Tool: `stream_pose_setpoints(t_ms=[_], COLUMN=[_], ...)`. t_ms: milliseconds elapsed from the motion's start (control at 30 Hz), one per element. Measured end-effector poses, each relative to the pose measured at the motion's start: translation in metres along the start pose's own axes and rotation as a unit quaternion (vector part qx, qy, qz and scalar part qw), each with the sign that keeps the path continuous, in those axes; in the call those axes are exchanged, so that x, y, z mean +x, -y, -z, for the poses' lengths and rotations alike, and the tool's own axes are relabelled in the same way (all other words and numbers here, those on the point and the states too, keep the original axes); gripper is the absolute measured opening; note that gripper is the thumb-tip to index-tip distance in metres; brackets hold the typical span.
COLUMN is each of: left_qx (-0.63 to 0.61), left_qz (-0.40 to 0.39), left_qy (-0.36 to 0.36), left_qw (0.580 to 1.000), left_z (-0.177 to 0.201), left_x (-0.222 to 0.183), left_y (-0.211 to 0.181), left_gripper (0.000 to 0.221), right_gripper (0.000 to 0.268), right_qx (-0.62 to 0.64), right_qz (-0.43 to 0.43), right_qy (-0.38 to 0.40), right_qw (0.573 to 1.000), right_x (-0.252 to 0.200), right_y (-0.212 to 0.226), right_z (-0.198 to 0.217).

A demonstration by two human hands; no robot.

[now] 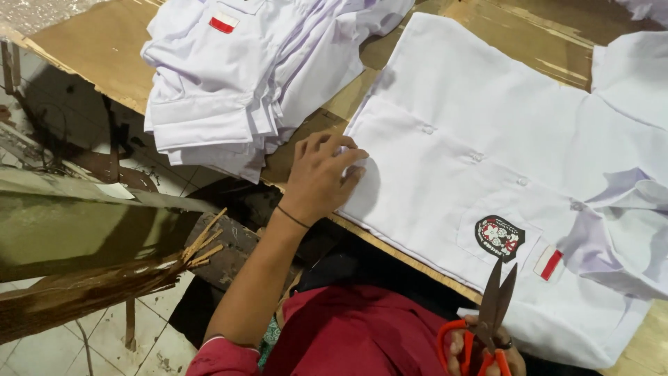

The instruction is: Finishing a white school shirt by trimming loose threads with scissors, folding it, and fastening the buttons.

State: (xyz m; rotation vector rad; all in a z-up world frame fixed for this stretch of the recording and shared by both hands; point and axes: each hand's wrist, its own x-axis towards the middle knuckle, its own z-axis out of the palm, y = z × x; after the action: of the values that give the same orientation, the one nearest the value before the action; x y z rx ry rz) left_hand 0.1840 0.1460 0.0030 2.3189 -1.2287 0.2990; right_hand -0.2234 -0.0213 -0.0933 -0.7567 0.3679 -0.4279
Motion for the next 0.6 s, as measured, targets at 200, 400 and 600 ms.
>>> stream_pose_setpoints(t_ms=[200,400,600], left_qx=[-0.002,-0.117,-0.392], left_qz=[0.045,0.065,0.290], left_qy=[0.045,0.000,0.305], left_qw=[0.998,0.991,0.818], left_z=[-0.008,0.032,0.053], left_x=[0.008,-0.006,-0.087], left_y=[0.000,0.004,-0.027], left_gripper=[0.007,0.008,0.032], right_gripper=[0.053,0.052,0.052], right_qx=[0.141,0.126,0.124], right_qz=[-0.088,-0.143,-0.112], right_qy=[0.128,0.157,0.253], right_qw=[0.978,0.969,0.953], right_x=[0.006,0.008,0.021], right_y=[-0.022,-0.027,-0.078], right_z=[0.036,0.080,0.185])
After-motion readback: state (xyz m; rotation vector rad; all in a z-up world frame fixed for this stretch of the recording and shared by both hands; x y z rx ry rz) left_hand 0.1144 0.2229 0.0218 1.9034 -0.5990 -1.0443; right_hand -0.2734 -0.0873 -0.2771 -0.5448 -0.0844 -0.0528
